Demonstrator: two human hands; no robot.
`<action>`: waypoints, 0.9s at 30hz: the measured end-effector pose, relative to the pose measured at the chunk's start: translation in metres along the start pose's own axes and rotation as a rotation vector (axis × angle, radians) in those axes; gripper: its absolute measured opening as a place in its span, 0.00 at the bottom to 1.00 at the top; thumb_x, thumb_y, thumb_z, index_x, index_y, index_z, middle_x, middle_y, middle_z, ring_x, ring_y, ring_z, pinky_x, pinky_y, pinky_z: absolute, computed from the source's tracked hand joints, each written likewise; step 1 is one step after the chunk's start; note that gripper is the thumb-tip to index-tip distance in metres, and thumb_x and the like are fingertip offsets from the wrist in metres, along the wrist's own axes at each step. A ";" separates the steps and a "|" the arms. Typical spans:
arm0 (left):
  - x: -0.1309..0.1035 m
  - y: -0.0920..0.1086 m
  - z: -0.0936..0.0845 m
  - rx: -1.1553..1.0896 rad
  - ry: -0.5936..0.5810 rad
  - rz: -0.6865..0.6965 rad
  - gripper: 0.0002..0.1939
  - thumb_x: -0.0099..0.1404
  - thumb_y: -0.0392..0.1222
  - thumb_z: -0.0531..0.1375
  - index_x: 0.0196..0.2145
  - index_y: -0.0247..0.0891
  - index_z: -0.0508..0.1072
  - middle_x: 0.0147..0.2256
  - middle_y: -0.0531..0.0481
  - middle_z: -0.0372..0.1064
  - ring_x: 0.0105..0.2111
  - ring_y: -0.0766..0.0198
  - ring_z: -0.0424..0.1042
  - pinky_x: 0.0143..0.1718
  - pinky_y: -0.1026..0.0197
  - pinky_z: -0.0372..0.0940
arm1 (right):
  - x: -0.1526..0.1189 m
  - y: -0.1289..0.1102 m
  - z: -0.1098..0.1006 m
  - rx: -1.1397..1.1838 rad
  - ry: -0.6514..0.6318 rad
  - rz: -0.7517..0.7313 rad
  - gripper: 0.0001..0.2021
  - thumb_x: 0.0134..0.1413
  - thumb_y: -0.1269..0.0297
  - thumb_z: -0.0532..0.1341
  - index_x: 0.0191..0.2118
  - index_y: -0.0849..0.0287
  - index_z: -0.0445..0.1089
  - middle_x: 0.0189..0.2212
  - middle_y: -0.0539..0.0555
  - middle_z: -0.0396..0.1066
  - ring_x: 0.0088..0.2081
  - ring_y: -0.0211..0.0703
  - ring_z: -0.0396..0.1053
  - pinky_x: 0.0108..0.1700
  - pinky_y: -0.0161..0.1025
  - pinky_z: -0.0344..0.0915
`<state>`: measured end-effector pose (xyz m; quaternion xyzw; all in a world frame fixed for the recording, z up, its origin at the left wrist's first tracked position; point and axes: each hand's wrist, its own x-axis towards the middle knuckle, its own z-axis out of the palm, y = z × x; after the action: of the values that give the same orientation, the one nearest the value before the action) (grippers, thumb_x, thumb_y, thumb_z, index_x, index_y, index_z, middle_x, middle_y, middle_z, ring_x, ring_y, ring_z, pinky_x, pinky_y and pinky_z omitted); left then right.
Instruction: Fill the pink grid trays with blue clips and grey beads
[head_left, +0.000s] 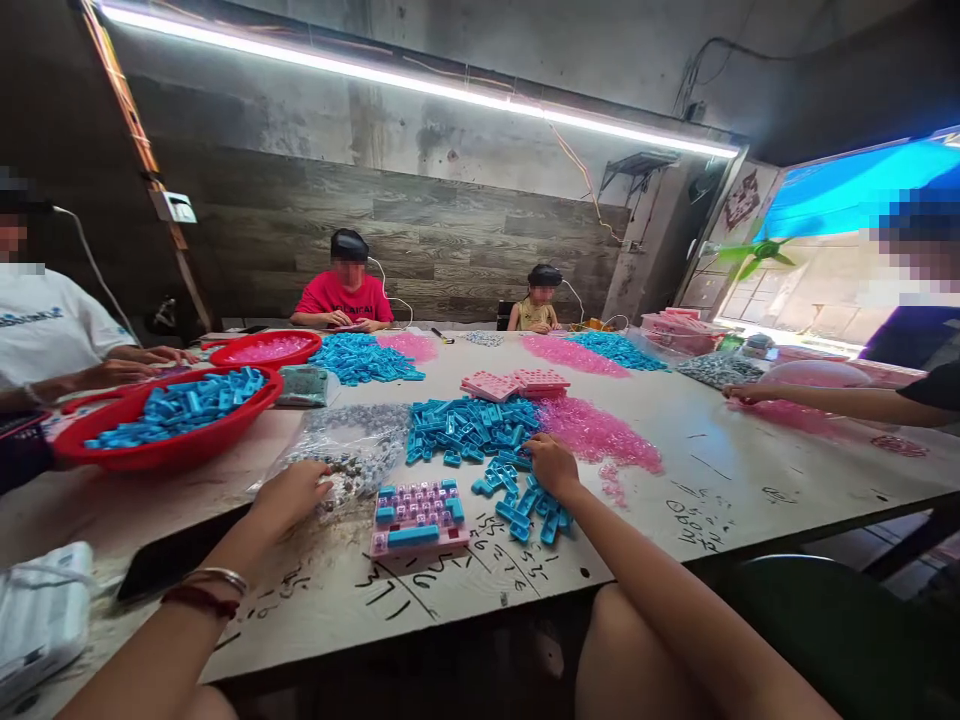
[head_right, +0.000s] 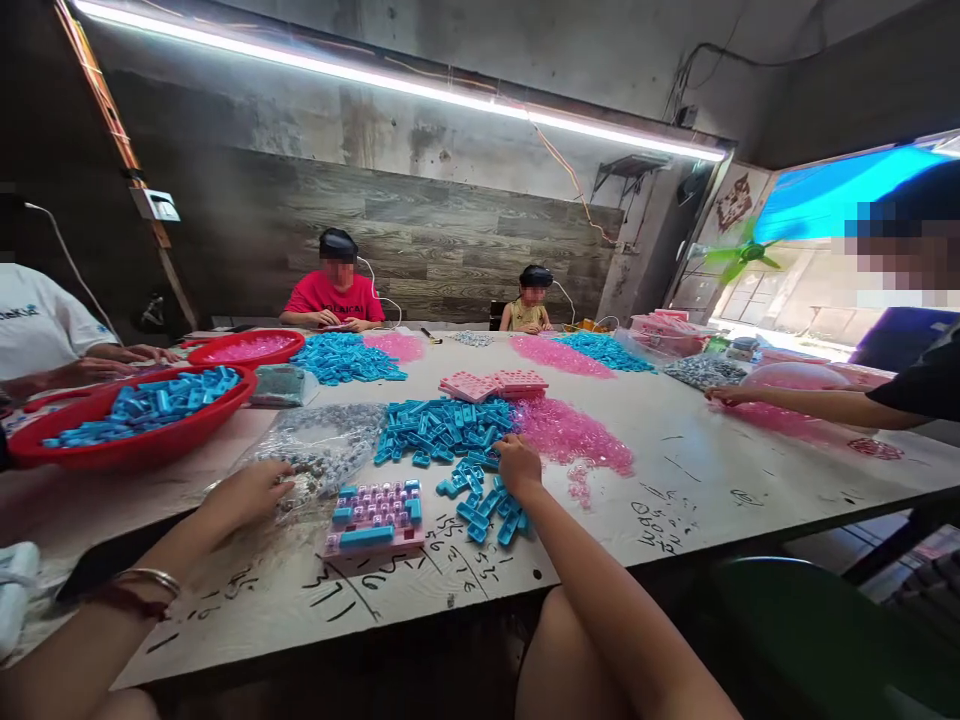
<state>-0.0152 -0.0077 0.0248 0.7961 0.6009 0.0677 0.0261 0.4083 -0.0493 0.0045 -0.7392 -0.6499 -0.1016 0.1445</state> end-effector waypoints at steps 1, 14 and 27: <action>0.002 -0.003 0.004 -0.006 -0.005 0.008 0.17 0.61 0.42 0.50 0.45 0.35 0.69 0.46 0.42 0.67 0.47 0.54 0.66 0.45 0.57 0.60 | 0.000 0.000 0.000 0.008 -0.004 0.003 0.16 0.55 0.74 0.51 0.41 0.53 0.73 0.43 0.54 0.68 0.46 0.44 0.63 0.44 0.36 0.59; 0.027 -0.009 0.030 -0.029 -0.005 0.154 0.17 0.53 0.29 0.50 0.36 0.34 0.74 0.35 0.43 0.72 0.39 0.58 0.69 0.40 0.62 0.60 | 0.004 0.018 0.007 0.125 0.026 0.082 0.15 0.55 0.70 0.52 0.45 0.53 0.71 0.43 0.54 0.71 0.44 0.43 0.67 0.46 0.36 0.62; 0.010 -0.006 0.018 0.045 -0.029 -0.078 0.10 0.56 0.38 0.51 0.30 0.34 0.71 0.34 0.41 0.71 0.37 0.53 0.70 0.37 0.58 0.60 | 0.000 -0.004 -0.004 0.331 0.060 -0.281 0.21 0.49 0.82 0.51 0.40 0.54 0.74 0.42 0.52 0.71 0.44 0.42 0.66 0.47 0.38 0.61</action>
<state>-0.0160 0.0048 0.0074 0.7733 0.6324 0.0415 0.0195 0.4046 -0.0499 0.0086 -0.6042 -0.7498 -0.0346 0.2676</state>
